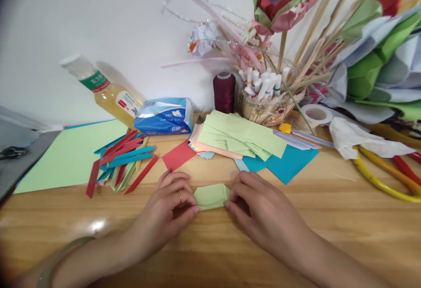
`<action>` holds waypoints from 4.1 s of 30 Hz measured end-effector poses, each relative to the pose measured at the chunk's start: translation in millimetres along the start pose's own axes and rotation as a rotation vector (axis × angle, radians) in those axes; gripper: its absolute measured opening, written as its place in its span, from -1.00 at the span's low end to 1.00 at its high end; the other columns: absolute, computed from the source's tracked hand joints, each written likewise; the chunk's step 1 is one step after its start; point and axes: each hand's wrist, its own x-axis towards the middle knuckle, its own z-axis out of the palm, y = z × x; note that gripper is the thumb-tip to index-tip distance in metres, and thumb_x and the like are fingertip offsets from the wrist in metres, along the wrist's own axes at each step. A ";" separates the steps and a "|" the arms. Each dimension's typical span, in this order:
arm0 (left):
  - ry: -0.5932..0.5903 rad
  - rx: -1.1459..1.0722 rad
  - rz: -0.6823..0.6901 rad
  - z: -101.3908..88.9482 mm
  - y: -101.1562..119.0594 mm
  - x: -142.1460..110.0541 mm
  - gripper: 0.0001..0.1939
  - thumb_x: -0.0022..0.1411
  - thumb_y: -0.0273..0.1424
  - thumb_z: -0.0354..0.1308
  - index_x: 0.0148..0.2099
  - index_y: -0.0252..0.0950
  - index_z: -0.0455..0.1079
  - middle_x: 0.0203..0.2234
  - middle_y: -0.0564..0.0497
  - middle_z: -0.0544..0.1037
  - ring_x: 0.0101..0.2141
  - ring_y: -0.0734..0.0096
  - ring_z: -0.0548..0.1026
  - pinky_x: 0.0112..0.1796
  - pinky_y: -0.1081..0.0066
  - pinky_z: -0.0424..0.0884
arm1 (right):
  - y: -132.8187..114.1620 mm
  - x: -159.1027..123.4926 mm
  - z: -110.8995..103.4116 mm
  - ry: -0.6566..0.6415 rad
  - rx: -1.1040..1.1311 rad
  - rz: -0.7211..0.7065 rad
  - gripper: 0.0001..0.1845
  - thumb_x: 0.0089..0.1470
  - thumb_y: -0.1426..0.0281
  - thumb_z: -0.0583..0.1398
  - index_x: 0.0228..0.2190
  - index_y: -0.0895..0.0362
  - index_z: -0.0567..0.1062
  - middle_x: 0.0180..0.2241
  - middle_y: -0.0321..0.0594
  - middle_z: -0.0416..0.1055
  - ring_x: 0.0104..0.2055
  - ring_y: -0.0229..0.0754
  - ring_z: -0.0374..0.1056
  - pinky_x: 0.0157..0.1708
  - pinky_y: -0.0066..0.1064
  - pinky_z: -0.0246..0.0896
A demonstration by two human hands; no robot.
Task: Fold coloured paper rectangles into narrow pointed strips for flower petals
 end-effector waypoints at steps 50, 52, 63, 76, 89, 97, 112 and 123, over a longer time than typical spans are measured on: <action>0.015 0.573 0.406 15.0 -3.1 -12.6 -0.81 0.23 -0.40 0.08 -0.09 -0.14 0.37 -0.44 0.16 0.42 -0.18 0.43 0.34 0.18 0.17 -0.18 | -21.1 -31.2 7.2 0.237 -0.523 -0.366 -0.58 0.11 0.66 -0.14 -0.31 0.13 0.45 -0.28 -0.26 0.49 -0.24 -0.17 0.34 -0.20 -0.29 0.19; -0.039 0.593 0.398 13.0 -2.4 -14.7 -0.79 0.23 -0.41 0.07 -0.07 -0.17 0.35 -0.44 0.14 0.42 -0.24 0.43 0.36 0.13 0.19 -0.02 | -21.4 -36.6 11.5 0.251 -0.548 -0.337 -0.57 0.07 0.68 -0.13 -0.29 0.15 0.45 -0.26 -0.22 0.49 -0.20 -0.15 0.34 -0.17 -0.29 0.21; 0.016 0.598 0.490 -0.3 5.8 -23.3 -0.68 0.24 -0.59 -0.17 -0.16 -0.40 0.41 -0.35 0.00 0.50 -0.21 0.34 0.37 -0.07 0.33 0.20 | -14.4 -41.2 8.0 0.134 -0.657 -0.423 -0.56 -0.06 0.68 -0.07 -0.26 0.19 0.48 -0.22 -0.07 0.49 -0.18 -0.03 0.37 -0.26 -0.23 0.35; 0.119 0.702 0.416 -2.6 13.3 -27.0 -0.66 0.26 -0.62 -0.21 -0.23 -0.41 0.41 -0.47 -0.03 0.47 -0.37 0.37 0.37 -0.27 0.42 0.32 | -22.0 -47.1 13.3 0.179 -0.697 -0.346 -0.61 -0.03 0.65 -0.06 -0.27 0.33 0.50 -0.17 0.09 0.47 -0.11 0.06 0.35 -0.24 -0.16 0.35; -0.068 0.596 0.451 7.7 9.1 -20.4 -0.76 0.30 -0.47 -0.07 -0.05 -0.25 0.35 -0.24 0.02 0.49 -0.29 0.41 0.39 -0.24 0.40 0.34 | -31.2 -35.6 0.7 0.227 -0.123 -0.436 -0.63 0.07 0.61 -0.08 -0.29 0.07 0.44 -0.44 -0.24 0.53 -0.43 -0.23 0.44 -0.45 -0.43 0.37; 0.071 0.453 0.416 4.6 3.4 -18.1 -0.78 0.22 -0.50 -0.04 -0.17 -0.19 0.40 -0.21 0.08 0.52 -0.04 0.32 0.33 0.05 0.17 0.19 | -11.1 -8.7 -8.5 0.149 -0.214 -0.303 -0.65 0.04 0.52 0.01 -0.14 0.19 0.44 -0.15 -0.08 0.48 -0.10 -0.09 0.38 -0.17 -0.20 0.37; 0.101 0.634 0.433 4.7 -2.8 -13.1 -0.87 0.24 -0.48 0.06 -0.17 -0.35 0.40 -0.40 0.01 0.49 -0.31 0.35 0.39 -0.28 0.35 0.31 | 2.2 -11.0 10.1 0.167 -0.331 -0.313 -0.76 0.18 0.45 0.01 -0.21 0.20 0.44 -0.23 -0.08 0.44 -0.18 -0.08 0.36 -0.26 -0.22 0.37; 0.102 0.548 0.436 -3.1 -8.1 -5.2 -0.85 0.22 -0.49 0.08 -0.16 -0.32 0.42 -0.31 -0.02 0.52 -0.26 0.34 0.38 -0.28 0.35 0.32 | 3.5 -6.9 7.1 0.089 -0.313 -0.275 -0.78 0.15 0.48 0.02 -0.23 0.20 0.43 -0.29 -0.09 0.38 -0.22 -0.06 0.33 -0.30 -0.21 0.34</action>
